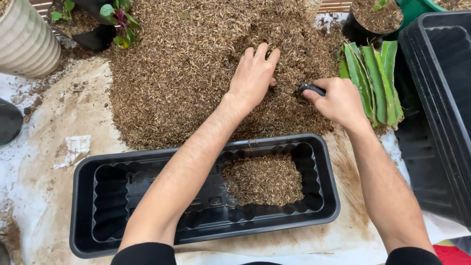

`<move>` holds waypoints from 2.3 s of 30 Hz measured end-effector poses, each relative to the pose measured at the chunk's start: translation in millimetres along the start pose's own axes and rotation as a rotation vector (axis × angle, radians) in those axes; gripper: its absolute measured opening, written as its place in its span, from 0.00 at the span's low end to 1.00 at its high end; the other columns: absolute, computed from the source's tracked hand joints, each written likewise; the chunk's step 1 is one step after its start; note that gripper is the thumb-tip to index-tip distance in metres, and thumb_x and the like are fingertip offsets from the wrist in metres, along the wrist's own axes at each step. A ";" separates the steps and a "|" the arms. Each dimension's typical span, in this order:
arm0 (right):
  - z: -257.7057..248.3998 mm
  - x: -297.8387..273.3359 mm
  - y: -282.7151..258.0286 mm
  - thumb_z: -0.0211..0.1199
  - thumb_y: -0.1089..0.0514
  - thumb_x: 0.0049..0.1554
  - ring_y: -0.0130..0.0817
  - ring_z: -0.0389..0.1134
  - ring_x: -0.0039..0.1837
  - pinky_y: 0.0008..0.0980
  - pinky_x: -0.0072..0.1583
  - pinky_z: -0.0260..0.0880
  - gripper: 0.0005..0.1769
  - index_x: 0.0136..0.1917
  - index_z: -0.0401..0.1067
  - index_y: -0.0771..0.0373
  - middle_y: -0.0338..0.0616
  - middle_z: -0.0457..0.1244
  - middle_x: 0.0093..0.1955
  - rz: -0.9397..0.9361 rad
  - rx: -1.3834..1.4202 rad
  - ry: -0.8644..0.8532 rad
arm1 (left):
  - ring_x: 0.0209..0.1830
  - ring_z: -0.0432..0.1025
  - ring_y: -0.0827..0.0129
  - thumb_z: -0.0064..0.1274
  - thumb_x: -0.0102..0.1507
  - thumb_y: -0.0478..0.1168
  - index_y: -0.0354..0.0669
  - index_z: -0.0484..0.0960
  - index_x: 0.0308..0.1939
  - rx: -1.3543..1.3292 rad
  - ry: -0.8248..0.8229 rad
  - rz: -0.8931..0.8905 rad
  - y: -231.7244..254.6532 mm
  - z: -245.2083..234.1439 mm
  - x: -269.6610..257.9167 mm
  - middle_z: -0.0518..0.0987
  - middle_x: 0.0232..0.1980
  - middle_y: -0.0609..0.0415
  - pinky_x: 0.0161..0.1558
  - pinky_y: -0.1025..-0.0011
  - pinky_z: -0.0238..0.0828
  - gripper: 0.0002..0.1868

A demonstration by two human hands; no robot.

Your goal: Filling a black plastic planter box with soil or mulch from a large pile using a hand trowel and leveling it by hand.

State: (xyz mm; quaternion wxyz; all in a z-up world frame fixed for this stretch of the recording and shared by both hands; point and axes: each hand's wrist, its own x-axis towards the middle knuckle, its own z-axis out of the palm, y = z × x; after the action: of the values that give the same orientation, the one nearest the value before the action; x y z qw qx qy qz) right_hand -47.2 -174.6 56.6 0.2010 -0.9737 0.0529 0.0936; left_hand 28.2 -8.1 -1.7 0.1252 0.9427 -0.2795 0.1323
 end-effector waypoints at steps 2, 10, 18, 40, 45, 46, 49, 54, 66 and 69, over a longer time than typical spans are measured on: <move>-5.1 -4.2 3.3 0.57 0.50 0.57 0.32 0.57 0.27 0.33 0.34 0.58 0.14 0.50 0.73 0.60 0.43 0.66 0.33 -0.033 -0.047 0.035 | 0.47 0.64 0.58 0.60 0.51 0.36 0.39 0.66 0.57 -0.054 0.032 -0.006 3.0 -2.9 -2.7 0.67 0.54 0.42 0.48 0.64 0.67 0.32; -18.6 -33.9 5.4 0.58 0.49 0.55 0.42 0.67 0.46 0.45 0.52 0.64 0.22 0.56 0.69 0.67 0.50 0.65 0.52 -0.111 -0.043 0.125 | 0.54 0.64 0.54 0.61 0.51 0.35 0.37 0.68 0.55 -0.199 0.137 0.032 16.2 -34.1 -25.4 0.67 0.56 0.39 0.55 0.60 0.64 0.30; -9.9 -98.1 34.1 0.61 0.48 0.52 0.38 0.65 0.35 0.37 0.39 0.60 0.16 0.47 0.75 0.60 0.42 0.67 0.37 -0.262 -0.086 0.225 | 0.50 0.64 0.50 0.62 0.51 0.42 0.37 0.68 0.55 -0.202 0.151 0.086 51.3 -96.7 -98.6 0.66 0.55 0.37 0.52 0.57 0.67 0.31; 7.7 -126.7 77.6 0.69 0.59 0.47 0.32 0.65 0.47 0.29 0.51 0.61 0.19 0.52 0.71 0.64 0.42 0.65 0.46 -0.399 0.081 0.372 | 0.31 0.73 0.58 0.45 0.61 0.45 0.46 0.76 0.44 -0.314 -0.090 0.031 40.1 -100.4 -154.0 0.76 0.39 0.55 0.27 0.57 0.69 0.12; -11.1 -103.8 87.6 0.57 0.45 0.55 0.52 0.65 0.45 0.47 0.46 0.62 0.22 0.57 0.70 0.59 0.53 0.67 0.39 -0.003 -0.228 0.264 | 0.30 0.70 0.58 0.47 0.61 0.43 0.42 0.76 0.43 -0.204 0.051 0.005 32.7 -88.6 -117.3 0.73 0.32 0.52 0.24 0.57 0.71 0.11; -16.7 -101.8 84.7 0.57 0.45 0.55 0.52 0.65 0.45 0.47 0.46 0.62 0.22 0.57 0.70 0.59 0.53 0.67 0.39 -0.003 -0.229 0.271 | 0.30 0.70 0.58 0.47 0.61 0.43 0.42 0.76 0.43 -0.203 0.057 0.010 31.2 -84.0 -107.5 0.73 0.32 0.52 0.24 0.57 0.71 0.11; -32.3 -98.8 77.3 0.54 0.44 0.54 0.51 0.64 0.55 0.48 0.54 0.63 0.24 0.58 0.69 0.61 0.52 0.66 0.49 0.163 -0.251 0.107 | 0.37 0.69 0.62 0.48 0.61 0.42 0.37 0.74 0.46 -0.104 0.025 0.075 26.7 -68.7 -78.1 0.75 0.40 0.47 0.39 0.64 0.69 0.13; -40.0 -98.5 76.4 0.51 0.42 0.53 0.50 0.60 0.63 0.47 0.60 0.61 0.28 0.61 0.66 0.58 0.49 0.61 0.60 0.296 -0.282 -0.033 | 0.65 0.48 0.39 0.49 0.57 0.58 0.42 0.57 0.63 0.147 -0.256 0.028 20.8 -48.0 -38.0 0.50 0.67 0.36 0.60 0.48 0.49 0.37; 46.9 2.3 74.1 0.56 0.43 0.51 0.56 0.65 0.54 0.48 0.53 0.64 0.20 0.53 0.72 0.52 0.55 0.66 0.46 0.096 -0.055 0.023 | 0.63 0.49 0.38 0.60 0.51 0.54 0.45 0.65 0.61 0.043 -0.280 0.018 15.2 -22.5 -18.0 0.53 0.65 0.36 0.58 0.48 0.50 0.38; 47.6 12.8 51.2 0.57 0.44 0.51 0.54 0.66 0.52 0.47 0.51 0.65 0.18 0.52 0.73 0.52 0.53 0.66 0.44 0.029 -0.020 0.086 | 0.62 0.52 0.38 0.62 0.50 0.52 0.43 0.66 0.61 0.026 -0.239 0.006 15.5 -17.5 -12.1 0.53 0.63 0.33 0.58 0.50 0.53 0.39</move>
State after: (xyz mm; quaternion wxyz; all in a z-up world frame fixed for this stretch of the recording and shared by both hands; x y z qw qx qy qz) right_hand -49.6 -203.1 -8.5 0.1877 -0.9778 0.0747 0.0552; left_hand 6.5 -9.3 13.3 0.0784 0.9525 -0.2934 0.0231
